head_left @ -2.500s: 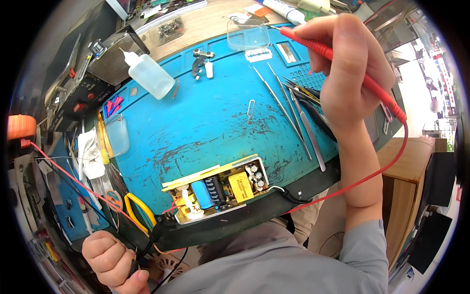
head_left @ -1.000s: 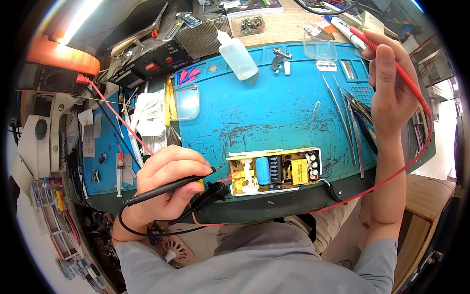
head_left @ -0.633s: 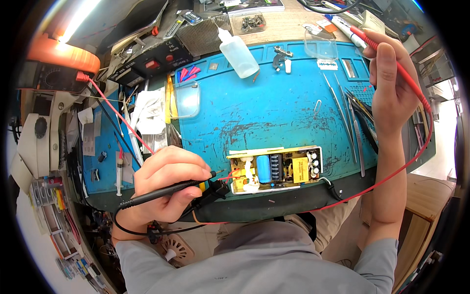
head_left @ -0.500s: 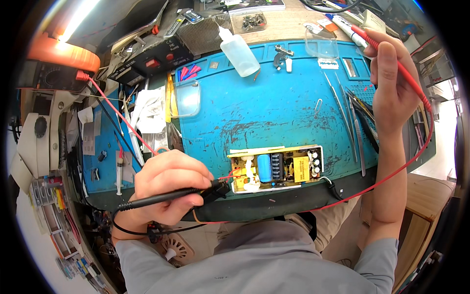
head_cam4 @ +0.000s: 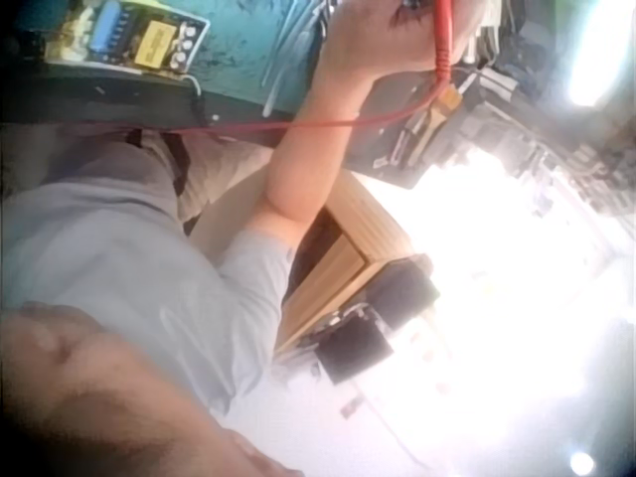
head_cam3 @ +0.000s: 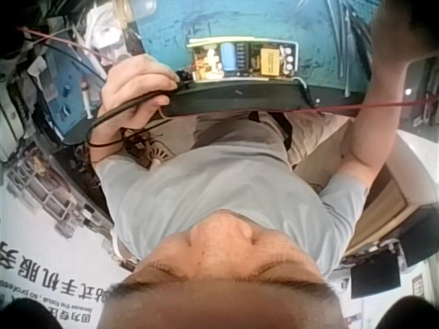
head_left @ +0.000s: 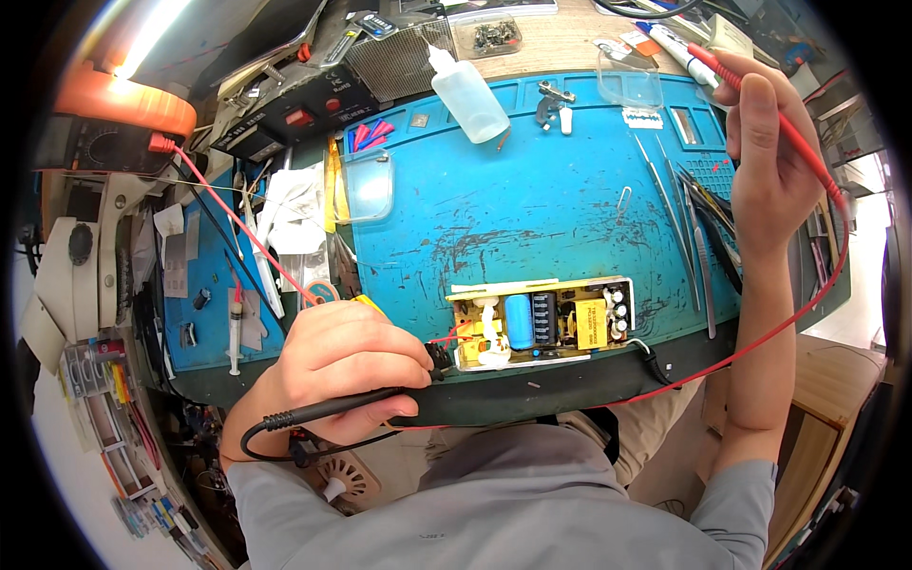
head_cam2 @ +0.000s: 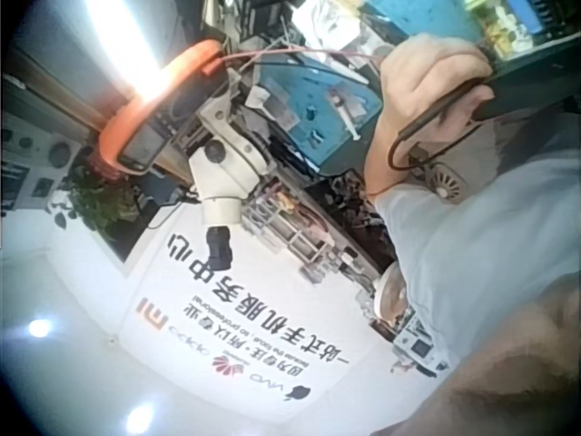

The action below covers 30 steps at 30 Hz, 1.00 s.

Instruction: The person uses multimeter probes to test various points on a green circuit board and a yellow power supply unit. They repeatedly touch the probes to different components and solder points on both sides of the board while seated at a workbench.

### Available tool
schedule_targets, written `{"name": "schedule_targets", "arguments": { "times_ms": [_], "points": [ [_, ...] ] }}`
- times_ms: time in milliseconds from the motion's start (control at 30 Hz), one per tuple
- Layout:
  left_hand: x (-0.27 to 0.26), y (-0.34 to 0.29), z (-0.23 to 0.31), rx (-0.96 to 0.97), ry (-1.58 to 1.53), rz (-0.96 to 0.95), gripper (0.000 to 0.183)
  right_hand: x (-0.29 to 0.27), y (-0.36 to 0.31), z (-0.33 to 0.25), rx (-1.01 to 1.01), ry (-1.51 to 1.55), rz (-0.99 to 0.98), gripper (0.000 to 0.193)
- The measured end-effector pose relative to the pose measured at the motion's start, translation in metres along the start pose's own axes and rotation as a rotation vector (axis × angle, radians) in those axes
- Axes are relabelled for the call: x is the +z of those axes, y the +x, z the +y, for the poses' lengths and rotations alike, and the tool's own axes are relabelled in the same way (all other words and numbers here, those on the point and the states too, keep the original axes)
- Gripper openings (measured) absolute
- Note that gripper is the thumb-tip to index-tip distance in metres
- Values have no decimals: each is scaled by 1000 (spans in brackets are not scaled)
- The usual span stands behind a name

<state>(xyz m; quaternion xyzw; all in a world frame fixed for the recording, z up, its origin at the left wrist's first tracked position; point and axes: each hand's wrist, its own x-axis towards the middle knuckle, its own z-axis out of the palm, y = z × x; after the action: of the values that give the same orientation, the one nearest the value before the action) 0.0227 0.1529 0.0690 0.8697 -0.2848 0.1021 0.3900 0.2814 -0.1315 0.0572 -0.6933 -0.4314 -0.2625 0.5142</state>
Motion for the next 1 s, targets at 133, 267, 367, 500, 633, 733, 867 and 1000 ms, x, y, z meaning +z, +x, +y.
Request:
{"name": "schedule_targets", "arguments": {
  "times_ms": [133, 267, 367, 500, 633, 733, 867, 1000],
  "points": [
    [1, 0, 0, -6, 0, 1, 20, 0, 0, 0, -10, -9, 7, 32],
    [0, 1, 1, -14, 2, -5, 21, -1, 0, 1, -19, -9, 2, 31],
    [0, 1, 2, -19, 4, -14, 20, -1, 0, -2, -5, -16, 10, 31],
    [-1, 2, 2, -45, -37, -35, 16, 1, -1, -4, 16, 20, 12, 30],
    [-1, 1, 4, -50, -22, -25, 16, 6, -1, -12, 48, 57, 19, 28],
    [0, 0, 5, -41, 11, -21, 16, 9, 1, -22, 5, 155, -61, 31],
    [-5, 2, 7, -71, -12, -65, 23, 6, -2, -45, 20, 380, -319, 38],
    [-5, 3, 6, -79, -26, -59, 24, 18, -10, -60, -29, 518, -453, 19]
  ]
}}
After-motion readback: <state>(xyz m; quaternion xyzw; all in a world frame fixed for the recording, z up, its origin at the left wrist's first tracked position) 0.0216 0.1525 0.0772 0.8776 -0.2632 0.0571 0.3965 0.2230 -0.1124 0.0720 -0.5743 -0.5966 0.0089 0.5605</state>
